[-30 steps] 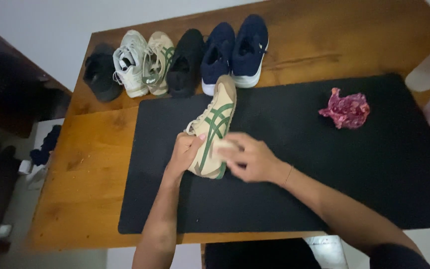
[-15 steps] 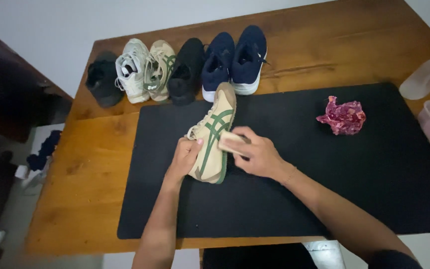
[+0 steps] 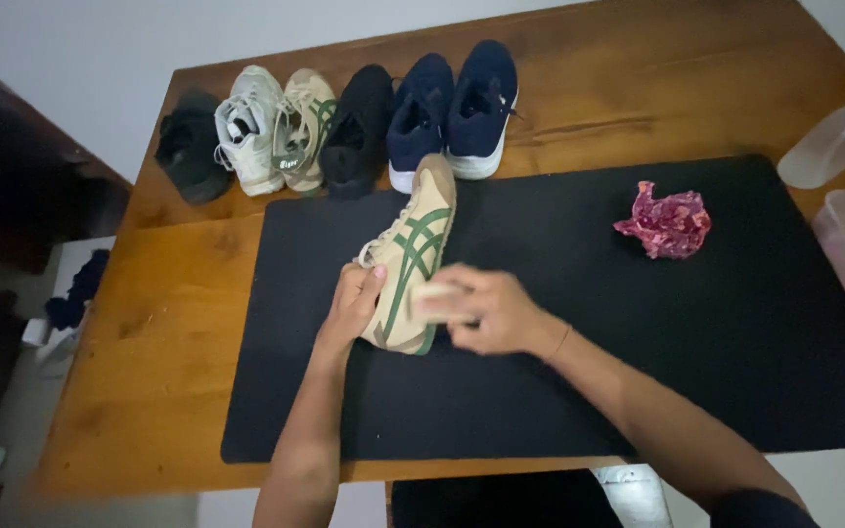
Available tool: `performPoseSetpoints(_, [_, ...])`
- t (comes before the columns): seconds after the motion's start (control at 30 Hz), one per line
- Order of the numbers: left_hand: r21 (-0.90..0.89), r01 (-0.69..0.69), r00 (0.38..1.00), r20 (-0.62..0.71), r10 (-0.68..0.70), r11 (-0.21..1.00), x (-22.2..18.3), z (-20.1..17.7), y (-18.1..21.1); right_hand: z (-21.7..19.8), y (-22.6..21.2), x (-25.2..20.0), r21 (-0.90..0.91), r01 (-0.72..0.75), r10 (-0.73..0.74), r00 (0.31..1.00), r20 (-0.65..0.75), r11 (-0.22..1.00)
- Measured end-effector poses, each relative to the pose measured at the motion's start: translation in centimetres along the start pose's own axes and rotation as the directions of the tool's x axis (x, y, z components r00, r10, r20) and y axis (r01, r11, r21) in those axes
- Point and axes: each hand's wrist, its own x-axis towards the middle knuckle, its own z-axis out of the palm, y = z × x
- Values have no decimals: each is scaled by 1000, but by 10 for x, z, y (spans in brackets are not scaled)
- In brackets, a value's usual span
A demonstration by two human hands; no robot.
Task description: Cleaning a beige sneaker using a brush and a cloth on a workbench.
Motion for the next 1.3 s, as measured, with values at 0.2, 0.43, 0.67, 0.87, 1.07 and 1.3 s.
performPoseSetpoints(0.2, [21, 21, 1000, -16, -21, 1000, -5, 1, -14, -1, -22, 8, 7, 30, -30, 995, 94, 1000])
performPoseSetpoints(0.43, [15, -25, 1000, -1, 25, 1000, -1, 1, -7, -2, -1, 7, -204, 33, -47, 997, -64, 978])
performPoseSetpoints(0.67, [13, -8, 1000, 0, 8, 1000, 1, 0, -1, -2, -9, 7, -112, 62, -61, 998, 13, 992])
performPoseSetpoints(0.87, [24, -26, 1000, 7, 26, 999, 3, -2, -7, -3, -17, 8, -94, 165, -160, 985, 58, 982])
performPoseSetpoints(1.07, [28, -22, 1000, 3, 22, 999, -1, 1, -5, 2, -28, 5, -130, 163, -157, 986, 58, 978])
performPoseSetpoints(1.3, [19, -28, 1000, -4, 28, 999, 2, 2, 4, 11, -12, -2, -198, 153, -150, 988, 29, 968])
